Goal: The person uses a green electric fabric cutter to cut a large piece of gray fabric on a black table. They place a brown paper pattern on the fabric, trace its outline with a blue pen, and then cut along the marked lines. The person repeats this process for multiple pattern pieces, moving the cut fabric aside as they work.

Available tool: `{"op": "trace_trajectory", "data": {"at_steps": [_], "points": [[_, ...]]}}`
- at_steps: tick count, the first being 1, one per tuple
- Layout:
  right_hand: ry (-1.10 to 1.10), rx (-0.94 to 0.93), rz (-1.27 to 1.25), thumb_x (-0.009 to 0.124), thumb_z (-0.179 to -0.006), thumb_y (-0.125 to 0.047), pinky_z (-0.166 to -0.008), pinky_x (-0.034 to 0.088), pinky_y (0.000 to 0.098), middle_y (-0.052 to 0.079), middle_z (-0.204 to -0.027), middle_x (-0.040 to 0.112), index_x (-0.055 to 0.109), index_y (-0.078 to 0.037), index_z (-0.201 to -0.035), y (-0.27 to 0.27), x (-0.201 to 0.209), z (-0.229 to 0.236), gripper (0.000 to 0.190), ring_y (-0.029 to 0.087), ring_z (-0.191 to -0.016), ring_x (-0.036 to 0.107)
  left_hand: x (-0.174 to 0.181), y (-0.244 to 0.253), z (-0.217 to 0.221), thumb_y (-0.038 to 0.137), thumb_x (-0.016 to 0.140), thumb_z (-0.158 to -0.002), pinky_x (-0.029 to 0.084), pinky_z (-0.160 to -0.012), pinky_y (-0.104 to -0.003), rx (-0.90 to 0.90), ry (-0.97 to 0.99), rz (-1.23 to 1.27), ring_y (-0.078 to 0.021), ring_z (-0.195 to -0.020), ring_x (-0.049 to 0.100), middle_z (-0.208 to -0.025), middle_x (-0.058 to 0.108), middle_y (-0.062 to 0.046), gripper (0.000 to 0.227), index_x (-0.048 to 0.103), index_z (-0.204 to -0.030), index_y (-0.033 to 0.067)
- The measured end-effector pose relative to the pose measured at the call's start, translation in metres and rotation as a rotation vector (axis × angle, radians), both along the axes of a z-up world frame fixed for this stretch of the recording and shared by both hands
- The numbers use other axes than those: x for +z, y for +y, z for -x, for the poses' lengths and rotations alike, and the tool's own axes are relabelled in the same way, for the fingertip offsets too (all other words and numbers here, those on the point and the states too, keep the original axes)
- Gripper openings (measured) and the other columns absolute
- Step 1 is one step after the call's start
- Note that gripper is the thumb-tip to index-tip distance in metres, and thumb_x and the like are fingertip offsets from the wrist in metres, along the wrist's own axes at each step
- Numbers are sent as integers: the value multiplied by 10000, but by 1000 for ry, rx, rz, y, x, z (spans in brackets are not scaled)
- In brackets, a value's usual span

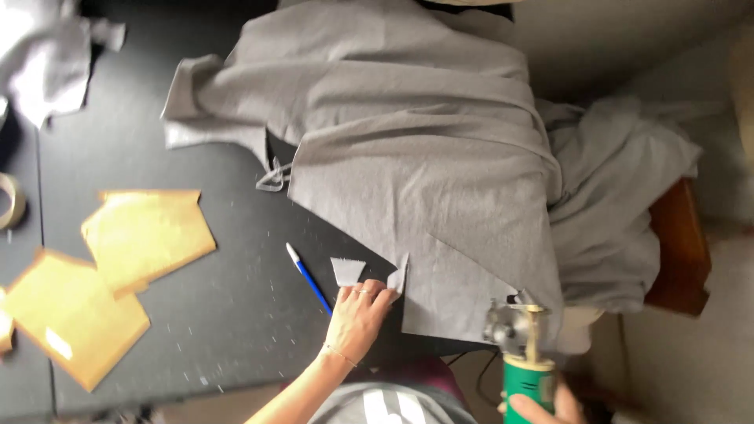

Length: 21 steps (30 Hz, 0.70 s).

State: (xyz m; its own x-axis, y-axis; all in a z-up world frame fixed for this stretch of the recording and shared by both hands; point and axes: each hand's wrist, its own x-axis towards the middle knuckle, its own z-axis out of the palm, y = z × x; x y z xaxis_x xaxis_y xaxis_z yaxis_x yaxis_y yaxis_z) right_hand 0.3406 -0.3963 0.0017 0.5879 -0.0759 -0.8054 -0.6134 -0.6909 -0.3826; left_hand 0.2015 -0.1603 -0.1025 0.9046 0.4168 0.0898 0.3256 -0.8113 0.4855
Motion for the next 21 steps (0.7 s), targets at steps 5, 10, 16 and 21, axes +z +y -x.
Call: {"op": "trace_trajectory", "data": {"at_steps": [5,10,16,21], "points": [[8,98,-53,684,-598,-93,-633,531,308,123,-807,617,591,-162,-1111,86,17,59,525,246,-636,667,17,75,-27,34,454,-712,330,-564,-365,-205,-90,-152,-246,-614,428,-803,479,-50,158,506,-805,151],[-347,151,26,649,-647,-142,-685,486,319,138,-941,550,606,-216,-1074,192,27,92,436,272,-798,595,-4,125,-56,-52,449,-611,350,-765,-402,-419,-132,-65,-248,-743,483,-989,529,-36,361,576,-870,166],[-713,302,200,605,-704,-199,-748,431,334,159,-1103,471,622,-279,-1029,219,-17,132,335,306,-993,508,-30,143,-73,-97,445,-563,331,-583,-351,-402,-199,198,-230,-628,417,-839,468,-8,363,592,-757,172],[-805,382,309,581,-731,-229,-781,405,343,169,-1180,436,626,-306,-1010,222,-62,145,293,322,-1085,469,-29,154,-76,-70,442,-586,299,-562,-337,-468,-309,215,-218,-612,409,-758,460,-10,282,566,-686,163]]}}
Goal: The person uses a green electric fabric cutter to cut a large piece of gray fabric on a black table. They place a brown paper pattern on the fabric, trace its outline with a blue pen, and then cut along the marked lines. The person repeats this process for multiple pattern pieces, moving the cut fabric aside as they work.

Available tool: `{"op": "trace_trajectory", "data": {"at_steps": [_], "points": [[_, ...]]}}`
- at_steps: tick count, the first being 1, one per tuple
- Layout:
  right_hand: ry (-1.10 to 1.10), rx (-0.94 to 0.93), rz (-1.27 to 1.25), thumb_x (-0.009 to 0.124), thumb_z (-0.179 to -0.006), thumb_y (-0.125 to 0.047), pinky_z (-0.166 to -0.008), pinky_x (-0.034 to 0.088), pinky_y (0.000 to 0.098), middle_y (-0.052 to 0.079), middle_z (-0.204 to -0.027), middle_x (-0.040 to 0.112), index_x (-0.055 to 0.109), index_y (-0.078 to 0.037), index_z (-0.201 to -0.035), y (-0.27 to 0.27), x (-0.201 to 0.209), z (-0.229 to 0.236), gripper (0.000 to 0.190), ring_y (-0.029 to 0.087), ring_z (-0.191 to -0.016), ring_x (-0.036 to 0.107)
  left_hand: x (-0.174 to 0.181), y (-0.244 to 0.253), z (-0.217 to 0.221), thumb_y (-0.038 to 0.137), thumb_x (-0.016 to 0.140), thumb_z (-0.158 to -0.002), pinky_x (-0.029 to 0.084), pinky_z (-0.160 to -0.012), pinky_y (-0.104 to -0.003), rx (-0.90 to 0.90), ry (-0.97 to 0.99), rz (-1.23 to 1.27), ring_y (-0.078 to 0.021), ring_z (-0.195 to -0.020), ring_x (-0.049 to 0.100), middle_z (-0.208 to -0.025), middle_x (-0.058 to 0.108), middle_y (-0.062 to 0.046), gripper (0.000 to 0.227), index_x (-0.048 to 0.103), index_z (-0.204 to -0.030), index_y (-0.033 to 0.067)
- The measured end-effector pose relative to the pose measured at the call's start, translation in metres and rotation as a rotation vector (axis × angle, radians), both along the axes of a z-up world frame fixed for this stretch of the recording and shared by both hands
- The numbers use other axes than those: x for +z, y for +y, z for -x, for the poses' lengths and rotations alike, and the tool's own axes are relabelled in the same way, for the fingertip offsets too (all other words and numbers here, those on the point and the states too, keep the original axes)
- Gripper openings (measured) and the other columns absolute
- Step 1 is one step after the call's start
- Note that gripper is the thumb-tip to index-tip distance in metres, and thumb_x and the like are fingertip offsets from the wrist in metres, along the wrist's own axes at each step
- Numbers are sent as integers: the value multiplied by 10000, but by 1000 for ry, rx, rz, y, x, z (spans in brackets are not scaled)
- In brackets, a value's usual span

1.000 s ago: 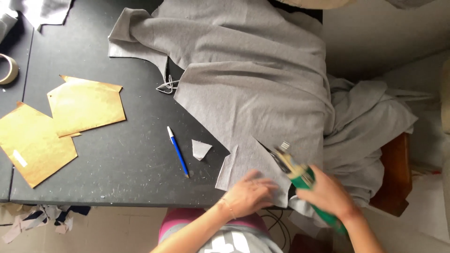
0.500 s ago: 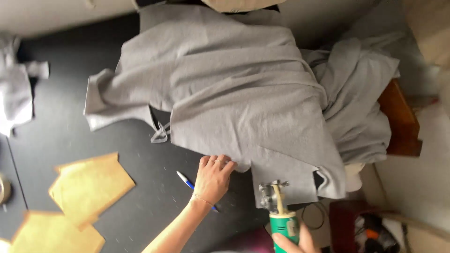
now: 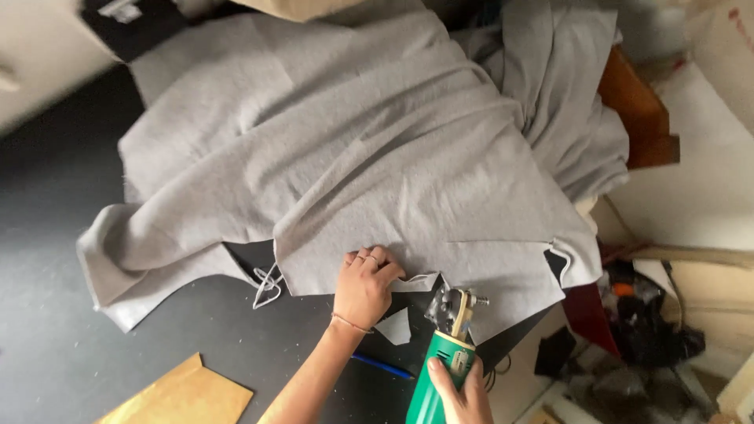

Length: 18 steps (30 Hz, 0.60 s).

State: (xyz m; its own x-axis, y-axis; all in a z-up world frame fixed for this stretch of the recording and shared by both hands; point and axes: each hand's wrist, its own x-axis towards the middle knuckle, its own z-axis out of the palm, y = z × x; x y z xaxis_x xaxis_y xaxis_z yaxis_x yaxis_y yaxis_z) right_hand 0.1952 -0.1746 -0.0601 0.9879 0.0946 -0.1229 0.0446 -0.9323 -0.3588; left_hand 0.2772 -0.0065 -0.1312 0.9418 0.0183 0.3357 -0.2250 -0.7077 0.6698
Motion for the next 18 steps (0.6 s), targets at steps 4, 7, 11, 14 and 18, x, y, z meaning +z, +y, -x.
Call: {"op": "trace_trajectory", "data": {"at_steps": [4,7,11,14,18], "points": [[85,-132,-7,576,-727,-238,-782,410,344,164,-1160,455,610,-288,-1025,39,30,-35,304,316,-1062,482,-4,4,-1,-100,423,-561,293,-584,-323,-35,-37,6,-204,-603,398,-770,493,10,351,583,-721,169],[143,-224,-7,572,-724,-244,-783,414,344,160,-1145,470,598,-274,-1037,51,36,-43,315,311,-1044,492,-5,5,-2,-59,435,-603,291,-596,-324,-42,-28,14,-193,-620,415,-784,506,32,309,576,-715,191],[211,-289,-33,566,-721,-252,-785,419,345,155,-1125,489,582,-256,-1052,61,34,-52,332,304,-1021,506,-5,7,-4,-66,448,-644,292,-580,-318,-27,-40,5,-191,-609,409,-766,494,24,291,576,-697,190],[265,-359,-48,562,-718,-259,-786,423,346,152,-1110,504,570,-242,-1064,57,30,-54,346,299,-1004,516,-6,7,-4,-69,447,-638,283,-576,-317,-40,-29,16,-187,-609,410,-769,492,32,310,580,-696,204],[327,-444,-72,557,-714,-267,-787,428,346,146,-1090,523,555,-224,-1079,57,33,-64,367,292,-980,530,-6,7,-4,-54,447,-635,288,-587,-322,-43,-24,14,-192,-628,421,-768,497,29,289,574,-694,198]]}}
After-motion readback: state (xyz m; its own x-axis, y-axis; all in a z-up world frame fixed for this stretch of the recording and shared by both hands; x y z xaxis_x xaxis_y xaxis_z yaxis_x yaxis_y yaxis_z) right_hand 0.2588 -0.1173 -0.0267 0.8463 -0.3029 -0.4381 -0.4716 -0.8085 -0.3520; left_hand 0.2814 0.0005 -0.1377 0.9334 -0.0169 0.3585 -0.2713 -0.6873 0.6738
